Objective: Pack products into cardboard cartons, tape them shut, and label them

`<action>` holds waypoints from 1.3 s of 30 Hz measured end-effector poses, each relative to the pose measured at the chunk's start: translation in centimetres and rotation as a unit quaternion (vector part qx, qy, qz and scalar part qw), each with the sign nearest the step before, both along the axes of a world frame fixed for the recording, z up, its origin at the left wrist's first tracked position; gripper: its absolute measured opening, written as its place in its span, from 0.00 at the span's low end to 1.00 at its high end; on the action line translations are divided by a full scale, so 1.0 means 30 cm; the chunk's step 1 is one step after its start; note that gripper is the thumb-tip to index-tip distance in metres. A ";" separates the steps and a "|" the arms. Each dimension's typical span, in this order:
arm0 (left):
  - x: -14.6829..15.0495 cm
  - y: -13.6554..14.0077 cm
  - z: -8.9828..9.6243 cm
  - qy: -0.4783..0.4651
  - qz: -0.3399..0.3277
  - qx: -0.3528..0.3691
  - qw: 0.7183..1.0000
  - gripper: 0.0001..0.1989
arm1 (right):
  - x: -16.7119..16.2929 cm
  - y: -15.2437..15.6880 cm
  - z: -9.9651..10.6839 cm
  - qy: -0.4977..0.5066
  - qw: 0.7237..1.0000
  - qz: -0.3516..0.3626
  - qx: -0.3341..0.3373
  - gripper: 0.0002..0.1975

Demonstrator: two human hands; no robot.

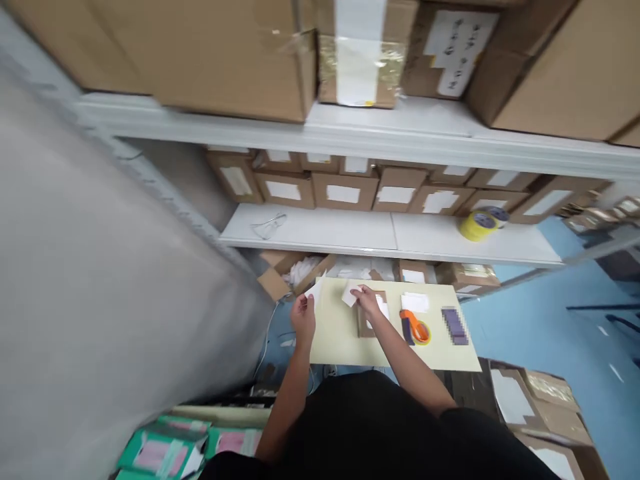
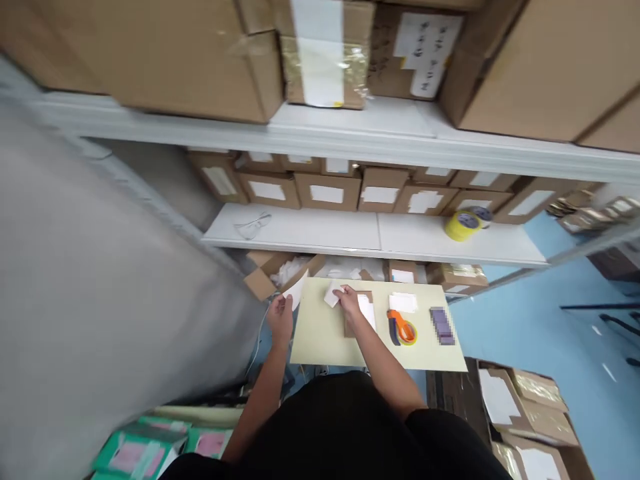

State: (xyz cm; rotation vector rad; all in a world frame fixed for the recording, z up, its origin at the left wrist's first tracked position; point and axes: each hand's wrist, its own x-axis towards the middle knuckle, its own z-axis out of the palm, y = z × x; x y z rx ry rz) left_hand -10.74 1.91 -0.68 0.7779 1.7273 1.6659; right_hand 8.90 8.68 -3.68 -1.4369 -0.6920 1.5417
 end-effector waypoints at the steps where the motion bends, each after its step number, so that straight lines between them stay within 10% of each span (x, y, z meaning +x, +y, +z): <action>1: -0.041 -0.034 0.005 0.031 0.011 -0.008 0.999 0.22 | -0.080 0.040 -0.011 -0.001 1.000 0.021 -0.009 0.16; 7: -0.252 -0.220 0.031 0.136 0.086 -0.029 0.987 0.20 | -0.504 0.225 -0.038 -0.015 0.992 0.118 -0.039 0.15; 12: -0.323 -0.279 0.023 0.188 0.099 -0.008 0.977 0.15 | -0.599 0.193 -0.044 -0.039 0.991 0.119 -0.038 0.16; 19: -0.228 -0.181 -0.024 0.329 -0.071 0.081 0.938 0.09 | -0.345 -0.112 0.024 0.070 0.975 0.212 -0.004 0.20; 27: 0.106 -0.090 -0.077 0.380 -0.317 0.132 0.859 0.07 | -0.021 -0.286 0.067 0.007 0.999 -0.040 0.009 0.19; 33: 0.256 -0.071 -0.171 0.110 -0.288 -0.014 0.951 0.13 | 0.153 -0.331 0.017 -0.045 0.993 -0.106 -0.001 0.20; 39: 0.338 -0.071 -0.284 -0.041 -0.311 -0.099 0.945 0.12 | 0.207 -0.394 -0.100 -0.084 0.993 -0.073 -0.026 0.21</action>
